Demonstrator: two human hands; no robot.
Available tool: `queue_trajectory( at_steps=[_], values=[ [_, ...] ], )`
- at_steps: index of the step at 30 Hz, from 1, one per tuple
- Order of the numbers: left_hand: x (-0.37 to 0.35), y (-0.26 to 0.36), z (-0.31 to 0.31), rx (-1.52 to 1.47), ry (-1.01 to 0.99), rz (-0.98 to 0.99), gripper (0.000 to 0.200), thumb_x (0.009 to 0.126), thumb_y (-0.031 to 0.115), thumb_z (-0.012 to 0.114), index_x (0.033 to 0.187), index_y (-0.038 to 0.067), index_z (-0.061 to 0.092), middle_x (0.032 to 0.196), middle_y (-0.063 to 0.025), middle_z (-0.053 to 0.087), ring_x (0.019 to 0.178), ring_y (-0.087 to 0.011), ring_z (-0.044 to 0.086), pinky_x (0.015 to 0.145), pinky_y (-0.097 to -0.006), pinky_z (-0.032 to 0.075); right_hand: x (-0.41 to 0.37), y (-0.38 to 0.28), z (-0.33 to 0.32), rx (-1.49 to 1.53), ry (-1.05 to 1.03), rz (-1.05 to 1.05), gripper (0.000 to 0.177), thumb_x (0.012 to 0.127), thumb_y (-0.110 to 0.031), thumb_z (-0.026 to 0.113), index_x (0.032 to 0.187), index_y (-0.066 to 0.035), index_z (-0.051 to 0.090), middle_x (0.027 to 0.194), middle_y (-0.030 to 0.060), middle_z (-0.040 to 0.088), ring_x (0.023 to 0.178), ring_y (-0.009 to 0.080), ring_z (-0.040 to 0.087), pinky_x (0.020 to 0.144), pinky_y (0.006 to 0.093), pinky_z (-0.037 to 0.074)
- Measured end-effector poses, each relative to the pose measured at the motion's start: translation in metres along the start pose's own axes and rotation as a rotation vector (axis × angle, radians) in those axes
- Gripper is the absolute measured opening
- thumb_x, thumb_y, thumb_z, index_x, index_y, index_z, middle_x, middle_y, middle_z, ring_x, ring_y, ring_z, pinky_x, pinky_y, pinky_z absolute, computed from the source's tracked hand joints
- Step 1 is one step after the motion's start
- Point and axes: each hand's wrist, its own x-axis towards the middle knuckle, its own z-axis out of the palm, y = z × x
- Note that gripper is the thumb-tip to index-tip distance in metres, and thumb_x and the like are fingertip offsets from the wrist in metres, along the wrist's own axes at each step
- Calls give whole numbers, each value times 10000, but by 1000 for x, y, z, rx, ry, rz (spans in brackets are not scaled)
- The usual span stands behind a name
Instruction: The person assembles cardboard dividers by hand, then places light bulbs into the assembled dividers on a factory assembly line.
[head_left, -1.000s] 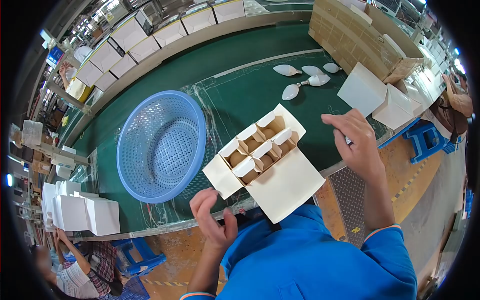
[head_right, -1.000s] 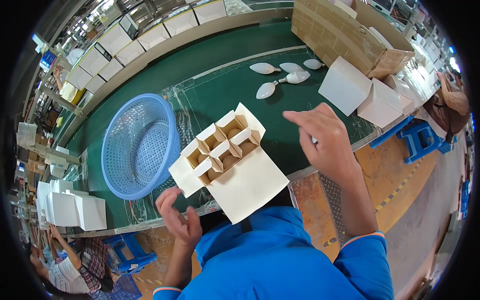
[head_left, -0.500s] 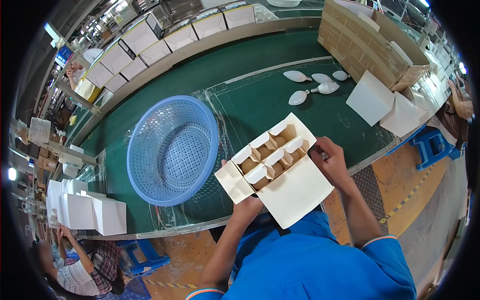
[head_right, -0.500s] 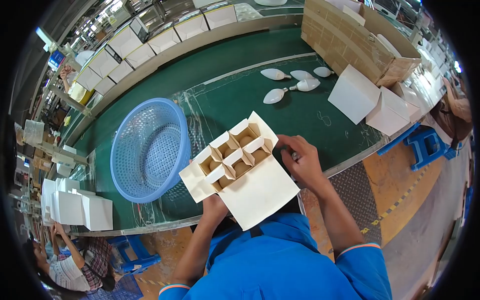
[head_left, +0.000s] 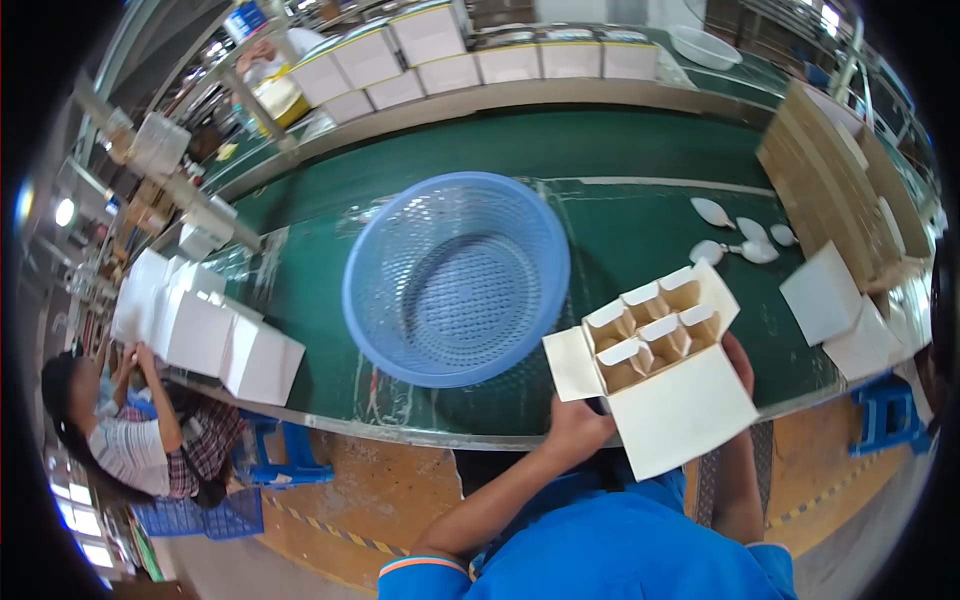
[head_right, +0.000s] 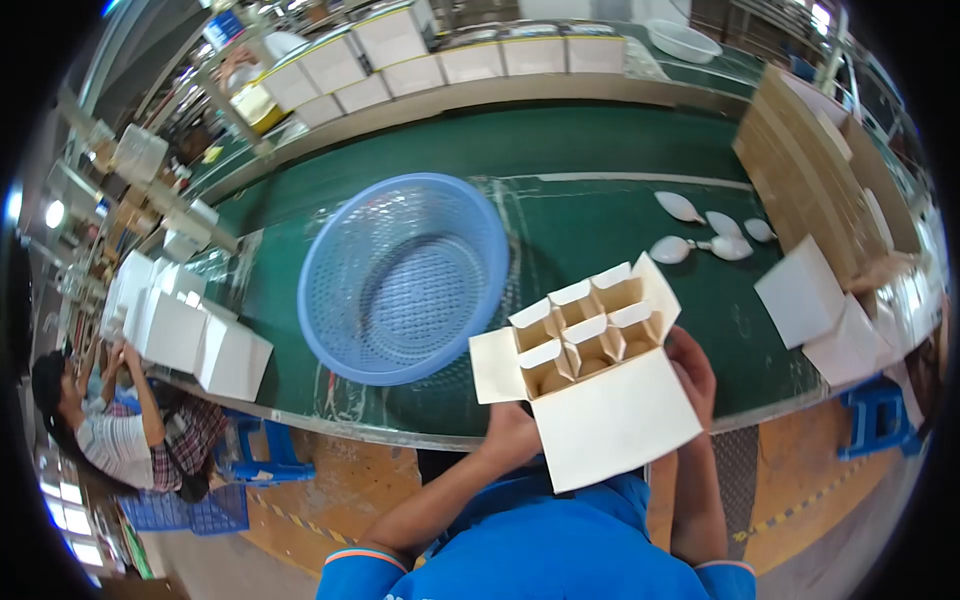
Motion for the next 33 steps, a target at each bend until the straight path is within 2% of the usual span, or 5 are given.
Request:
queue_trajectory(
  at_steps=[15, 16, 19, 22, 33],
  values=[
    [-16, -45, 29, -340, 63, 165, 371, 837, 95, 667, 1172, -31, 570, 1084, -136, 658, 942, -211, 664, 753, -330, 566, -19, -7, 58, 166, -232, 335, 958, 625, -363, 866, 1350, 27, 376, 1228, 115, 564, 1098, 237, 591, 937, 378, 484],
    [-18, -24, 30, -1106, 105, -199, 343, 821, 96, 688, 1129, -24, 597, 1044, -124, 671, 917, -200, 665, 755, -322, 556, -17, -4, 58, 161, -239, 339, 933, 646, -369, 845, 1349, 29, 377, 1224, 116, 566, 1101, 236, 589, 939, 377, 484],
    [-12, -28, 18, -20, -32, 53, 462, 928, 148, 608, 1338, -2, 455, 1288, -146, 536, 1184, -209, 523, 1001, -331, 451, -19, -1, 72, 310, -255, 292, 790, 699, -290, 771, 1318, 38, 405, 1180, 126, 582, 1076, 239, 603, 907, 369, 509],
    [-12, 2, 20, -756, 109, -138, 388, 795, 112, 740, 1133, -7, 591, 1043, -84, 657, 933, -144, 620, 772, -299, 530, -17, -10, 81, 164, -171, 361, 802, 695, -295, 787, 1316, 39, 406, 1168, 127, 581, 1067, 240, 607, 896, 369, 513],
    [-5, 15, 17, 56, 187, 548, 415, 830, 150, 708, 1176, -25, 561, 1101, -118, 644, 985, -203, 627, 824, -336, 511, -24, -8, 98, 289, -269, 59, 752, 781, -409, 703, 1321, 16, 398, 1169, 118, 564, 1067, 231, 583, 899, 351, 477]
  ],
)
